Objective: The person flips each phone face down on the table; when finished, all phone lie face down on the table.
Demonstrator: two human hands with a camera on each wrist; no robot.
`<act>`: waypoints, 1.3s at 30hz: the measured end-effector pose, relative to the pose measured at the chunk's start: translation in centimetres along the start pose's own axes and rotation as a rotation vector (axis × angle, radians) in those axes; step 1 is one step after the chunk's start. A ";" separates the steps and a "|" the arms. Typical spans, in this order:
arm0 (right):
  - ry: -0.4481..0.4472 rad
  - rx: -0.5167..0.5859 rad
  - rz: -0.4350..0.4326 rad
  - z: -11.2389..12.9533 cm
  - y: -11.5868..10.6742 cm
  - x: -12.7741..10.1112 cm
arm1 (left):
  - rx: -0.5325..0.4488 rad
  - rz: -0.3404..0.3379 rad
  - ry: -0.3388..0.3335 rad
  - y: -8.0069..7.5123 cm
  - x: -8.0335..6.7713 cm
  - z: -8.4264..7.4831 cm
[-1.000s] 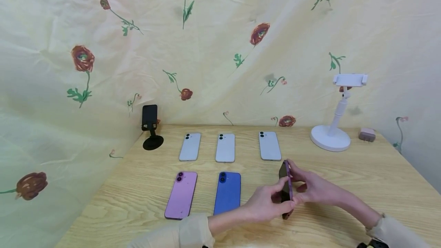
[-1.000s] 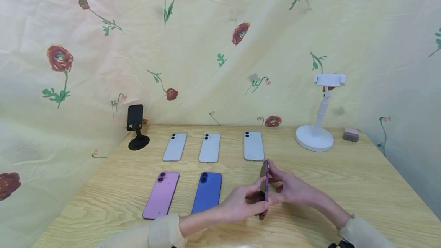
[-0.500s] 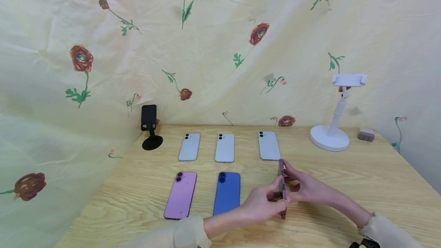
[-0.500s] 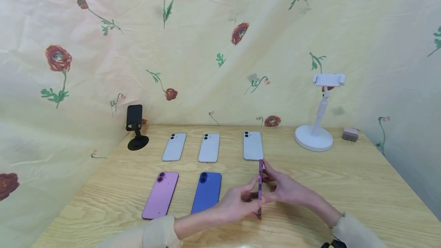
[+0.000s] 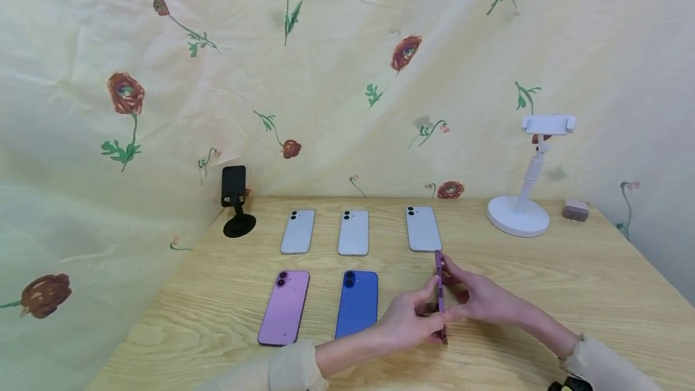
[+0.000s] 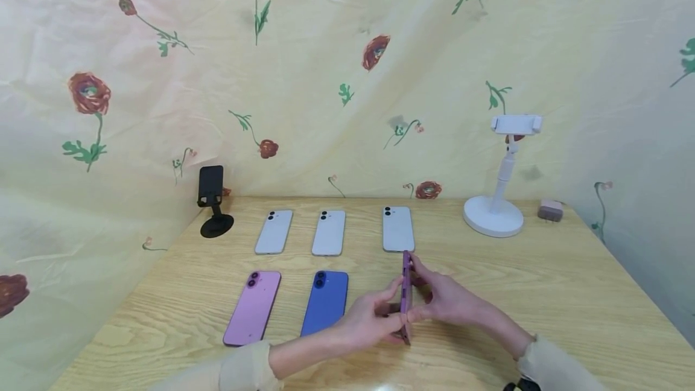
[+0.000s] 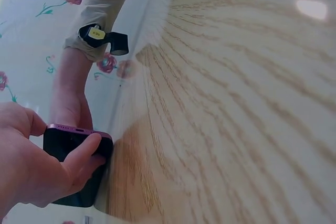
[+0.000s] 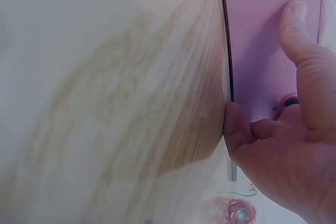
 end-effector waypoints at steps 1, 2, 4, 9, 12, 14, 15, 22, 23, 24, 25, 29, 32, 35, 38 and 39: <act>-0.005 -0.016 -0.002 0.0 0.0 0.1 | -0.014 0.005 -0.003 0.0 0.0 0.0; -0.015 -0.031 -0.006 0.1 0.1 0.1 | -0.025 0.009 -0.002 -0.1 -0.1 0.0; -0.038 -0.070 -0.016 0.1 0.2 0.2 | -0.049 0.017 -0.007 -0.2 -0.2 0.0; -0.070 -0.135 -0.031 0.1 0.4 0.4 | -0.078 0.016 -0.017 -0.4 -0.5 -0.2; -0.073 -0.161 -0.039 0.1 0.6 0.4 | -0.097 0.010 -0.013 -0.6 -0.6 -0.3; -0.077 -0.166 -0.049 0.1 0.6 0.5 | -0.116 0.002 -0.012 -0.7 -0.7 -0.3; -0.079 -0.168 -0.052 0.2 0.7 0.6 | -0.127 -0.002 -0.014 -0.8 -0.8 -0.2; -0.151 -0.194 -0.068 0.3 0.9 0.7 | -0.110 -0.030 -0.030 -1.4 -1.0 0.2; -0.159 -0.204 -0.068 0.3 0.9 0.7 | -0.112 -0.027 -0.029 -1.5 -1.0 0.2; -0.162 -0.212 -0.068 0.3 0.9 0.7 | -0.111 -0.024 -0.024 -1.6 -1.1 0.3; -0.160 -0.219 -0.067 0.3 0.9 0.7 | -0.108 -0.023 -0.020 -1.6 -1.1 0.4; -0.086 -0.225 -0.035 0.1 1.0 0.7 | -0.020 -0.029 -0.004 -1.9 -1.2 0.6; 0.001 -0.218 -0.006 -0.1 0.9 0.7 | 0.085 -0.031 0.005 -2.1 -1.3 0.8; 0.052 -0.214 0.010 -0.1 1.0 0.7 | 0.141 -0.018 0.021 -2.3 -1.4 1.0; 0.072 -0.213 0.016 -0.1 1.1 0.8 | 0.171 -0.018 0.038 -2.4 -1.5 1.1; 0.071 -0.213 0.018 -0.1 1.1 0.8 | 0.179 -0.018 0.045 -2.4 -1.5 1.2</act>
Point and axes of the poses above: each hand's wrist, its own x-axis towards the middle knuckle, its own y-axis out of the palm, z = x × y, the point moved 4 cm from there along x, towards the middle knuckle, and after that the axes turned 2 degrees about z, right-handed, at the moved point
